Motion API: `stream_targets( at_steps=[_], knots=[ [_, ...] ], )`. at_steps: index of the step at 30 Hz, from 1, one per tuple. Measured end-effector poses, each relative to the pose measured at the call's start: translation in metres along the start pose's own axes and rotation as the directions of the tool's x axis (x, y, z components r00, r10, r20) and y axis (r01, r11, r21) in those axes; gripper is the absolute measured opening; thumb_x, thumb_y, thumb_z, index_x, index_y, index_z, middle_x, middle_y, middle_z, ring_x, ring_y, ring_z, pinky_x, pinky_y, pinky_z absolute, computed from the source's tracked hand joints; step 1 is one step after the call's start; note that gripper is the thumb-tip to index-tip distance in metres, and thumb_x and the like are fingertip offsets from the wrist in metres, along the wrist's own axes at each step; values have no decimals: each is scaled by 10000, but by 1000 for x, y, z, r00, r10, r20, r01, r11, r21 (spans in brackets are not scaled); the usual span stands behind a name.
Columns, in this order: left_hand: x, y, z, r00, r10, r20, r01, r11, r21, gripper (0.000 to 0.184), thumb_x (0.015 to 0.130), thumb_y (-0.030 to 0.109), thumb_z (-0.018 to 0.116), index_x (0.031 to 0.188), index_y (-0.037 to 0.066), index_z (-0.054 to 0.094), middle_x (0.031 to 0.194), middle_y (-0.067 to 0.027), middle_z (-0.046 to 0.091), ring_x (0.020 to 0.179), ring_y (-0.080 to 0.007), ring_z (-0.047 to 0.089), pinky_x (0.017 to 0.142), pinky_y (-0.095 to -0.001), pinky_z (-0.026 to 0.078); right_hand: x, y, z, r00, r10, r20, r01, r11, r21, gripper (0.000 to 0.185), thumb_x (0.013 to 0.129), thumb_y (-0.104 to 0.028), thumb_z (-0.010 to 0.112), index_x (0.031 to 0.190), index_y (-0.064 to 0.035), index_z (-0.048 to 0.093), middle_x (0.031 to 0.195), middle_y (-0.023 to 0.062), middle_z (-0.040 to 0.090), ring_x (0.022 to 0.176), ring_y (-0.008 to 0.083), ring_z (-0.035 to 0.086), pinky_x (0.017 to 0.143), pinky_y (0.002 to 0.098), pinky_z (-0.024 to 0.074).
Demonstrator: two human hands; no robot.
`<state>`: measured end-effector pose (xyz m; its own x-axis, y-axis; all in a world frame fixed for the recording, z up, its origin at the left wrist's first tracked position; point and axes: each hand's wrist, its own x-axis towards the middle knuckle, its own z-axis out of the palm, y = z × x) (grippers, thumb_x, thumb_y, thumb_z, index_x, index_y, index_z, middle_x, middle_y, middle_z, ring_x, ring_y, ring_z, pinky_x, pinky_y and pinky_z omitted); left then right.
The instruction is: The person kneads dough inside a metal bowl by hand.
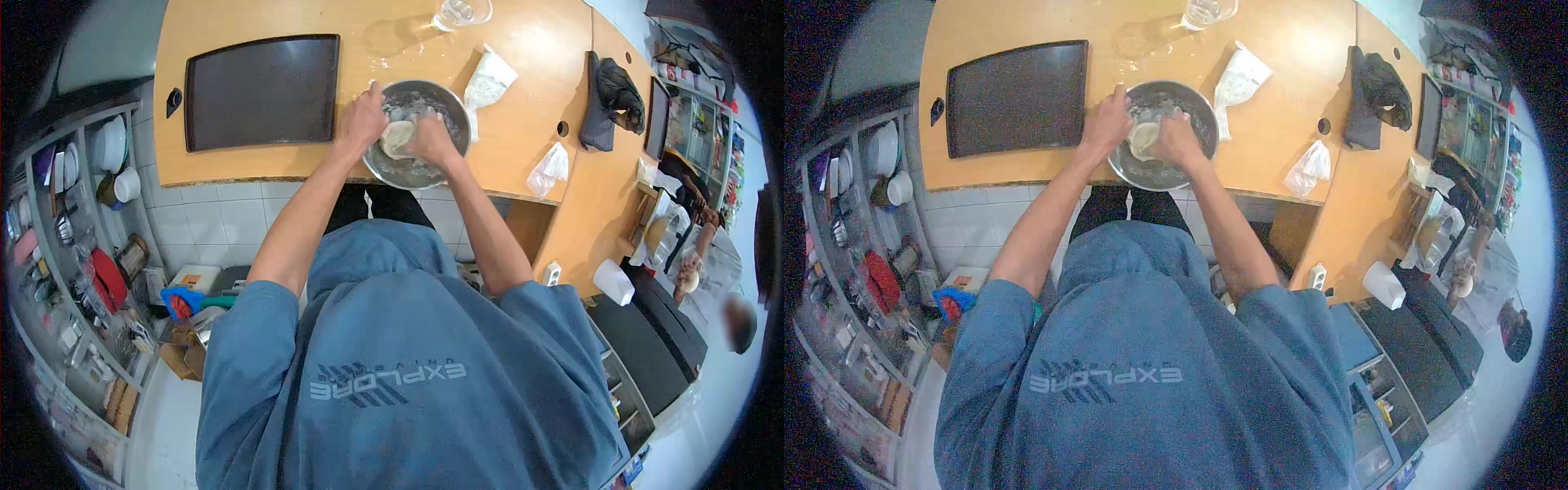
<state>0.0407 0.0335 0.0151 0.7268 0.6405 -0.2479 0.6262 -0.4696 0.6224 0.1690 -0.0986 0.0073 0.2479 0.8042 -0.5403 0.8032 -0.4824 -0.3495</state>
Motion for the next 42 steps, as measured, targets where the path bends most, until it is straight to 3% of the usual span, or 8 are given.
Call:
stream_targets(
  at_steps=[4,7,13,19,22,29,32,42],
  knots=[
    [1,-3,0,999,33,-10,-33,999,6,219,941,94,569,1111,-15,483,947,-312,680,894,-497,670,748,-585,532,-26,-9,-1,993,119,-25,-106,948,300,618,782,-389,766,1257,-11,651,1169,354,637,1122,479,619,942,512,516],
    [4,-6,2,999,33,13,-33,999,-1,207,960,112,559,1107,-13,485,924,-311,680,877,-500,670,737,-587,530,-26,11,12,988,61,-141,24,846,533,535,806,-352,730,1217,-14,674,1146,322,656,1031,466,654,916,514,521],
    [2,-5,2,999,51,-16,-51,998,-20,196,988,150,534,1088,-12,488,880,-307,676,848,-506,667,713,-588,523,-19,11,-31,998,13,58,-32,940,340,468,785,-307,714,1163,-32,707,1049,269,693,1070,439,644,924,506,520],
    [2,-4,4,999,33,-23,-32,999,43,243,873,77,588,1085,-7,505,912,-274,699,845,-483,686,754,-558,550,-32,-37,-26,938,170,-303,-186,982,-23,392,803,-371,724,1015,-43,748,1050,204,690,1003,404,661,905,521,513],
    [1,-4,2,999,30,-20,-30,999,15,193,980,149,530,1077,-14,488,922,-315,673,859,-508,667,732,-597,520,-34,-42,-6,882,136,-452,-127,991,51,351,865,-381,676,956,-51,754,1002,195,694,1019,384,660,886,527,510],
    [0,-3,4,997,67,-40,-66,998,12,199,951,138,563,1073,-5,498,905,-298,681,841,-499,674,713,-582,534,-27,-46,27,857,114,-503,-115,993,30,337,931,-331,572,911,-45,748,903,204,714,761,375,708,708,483,568],
    [2,-6,7,994,89,-59,-89,996,6,198,944,136,578,1069,1,503,901,-285,685,826,-496,676,697,-575,539,-20,-55,17,918,200,-343,-187,980,70,309,936,-300,574,858,-48,736,911,194,711,795,374,699,712,504,558],
    [4,-9,12,995,80,-60,-83,995,-56,223,873,100,592,1054,10,499,956,-279,698,851,-496,674,726,-575,540,8,-45,39,865,81,-496,-107,994,-26,269,846,-354,621,856,-99,705,925,132,690,885,334,668,786,499,488]
  ],
)
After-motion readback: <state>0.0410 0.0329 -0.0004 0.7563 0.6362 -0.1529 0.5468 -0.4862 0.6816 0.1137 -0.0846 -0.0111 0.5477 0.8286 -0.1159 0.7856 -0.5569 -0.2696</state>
